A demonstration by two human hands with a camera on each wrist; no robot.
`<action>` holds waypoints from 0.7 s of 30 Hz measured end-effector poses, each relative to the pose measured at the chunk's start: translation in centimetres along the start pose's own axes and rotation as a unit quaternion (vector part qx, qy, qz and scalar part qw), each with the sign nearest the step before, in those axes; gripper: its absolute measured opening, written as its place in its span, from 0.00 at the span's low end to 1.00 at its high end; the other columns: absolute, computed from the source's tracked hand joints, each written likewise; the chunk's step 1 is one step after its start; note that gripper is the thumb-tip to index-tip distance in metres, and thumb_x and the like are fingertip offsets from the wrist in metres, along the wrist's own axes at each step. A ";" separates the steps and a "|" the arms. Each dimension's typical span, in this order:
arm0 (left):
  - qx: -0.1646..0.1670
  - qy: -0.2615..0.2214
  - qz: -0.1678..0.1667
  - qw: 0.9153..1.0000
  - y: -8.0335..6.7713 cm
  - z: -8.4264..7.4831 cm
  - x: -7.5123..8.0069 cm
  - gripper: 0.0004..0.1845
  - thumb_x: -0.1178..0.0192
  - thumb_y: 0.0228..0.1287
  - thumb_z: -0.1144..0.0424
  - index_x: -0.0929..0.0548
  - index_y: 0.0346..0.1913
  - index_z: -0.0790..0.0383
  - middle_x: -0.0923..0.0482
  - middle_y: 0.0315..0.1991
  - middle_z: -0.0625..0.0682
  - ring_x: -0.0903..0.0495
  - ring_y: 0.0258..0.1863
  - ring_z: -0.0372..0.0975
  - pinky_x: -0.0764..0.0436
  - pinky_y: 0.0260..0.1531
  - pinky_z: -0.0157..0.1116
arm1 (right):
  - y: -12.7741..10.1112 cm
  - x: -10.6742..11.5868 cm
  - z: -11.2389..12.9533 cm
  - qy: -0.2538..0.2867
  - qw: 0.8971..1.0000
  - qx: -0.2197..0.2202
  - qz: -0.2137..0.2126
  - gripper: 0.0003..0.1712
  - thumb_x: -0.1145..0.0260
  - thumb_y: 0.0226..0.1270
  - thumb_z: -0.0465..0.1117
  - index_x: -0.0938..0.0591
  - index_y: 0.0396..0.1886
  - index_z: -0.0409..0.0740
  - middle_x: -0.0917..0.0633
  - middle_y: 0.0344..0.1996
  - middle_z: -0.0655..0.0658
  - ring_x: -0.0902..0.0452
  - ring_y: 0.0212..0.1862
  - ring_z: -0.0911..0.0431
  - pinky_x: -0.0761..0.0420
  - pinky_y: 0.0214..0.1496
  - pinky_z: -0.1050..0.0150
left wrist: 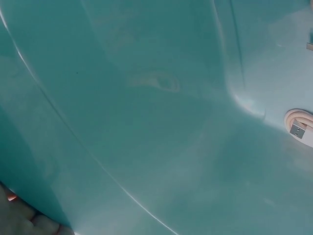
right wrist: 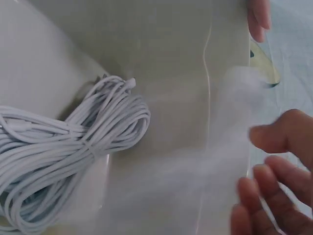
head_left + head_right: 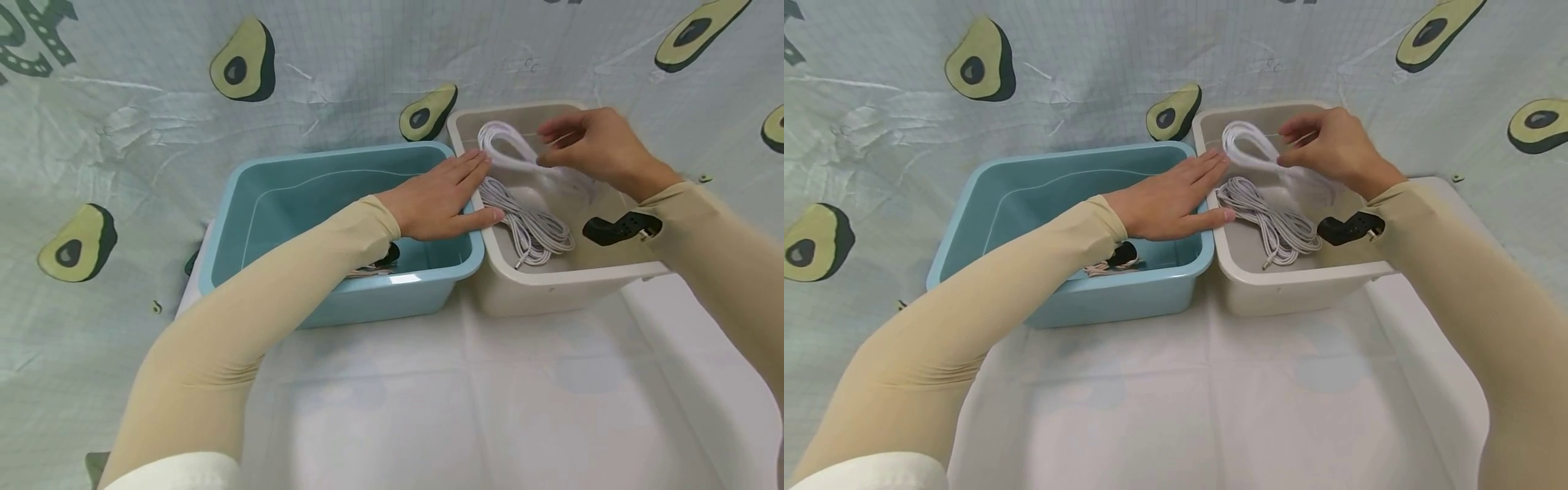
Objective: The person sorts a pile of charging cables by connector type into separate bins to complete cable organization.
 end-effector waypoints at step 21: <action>0.085 -0.014 0.027 0.996 -4.0 4.7 1.8 0.50 0.64 0.76 0.26 0.68 0.84 0.53 0.74 0.86 0.49 0.73 0.87 0.43 0.59 0.87 0.46 | -0.3 0.0 1.8 -0.071 0.995 0.076 0.012 0.28 0.34 0.72 0.59 0.18 0.65 0.53 0.15 0.60 0.40 0.28 0.43 0.76 0.28 0.45 0.69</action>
Point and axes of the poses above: each hand's wrist, its own y-axis towards the middle knuckle, its own x-axis out of the back of the hand, z = x × y, the point moved 1 cm from there along y, towards the middle knuckle
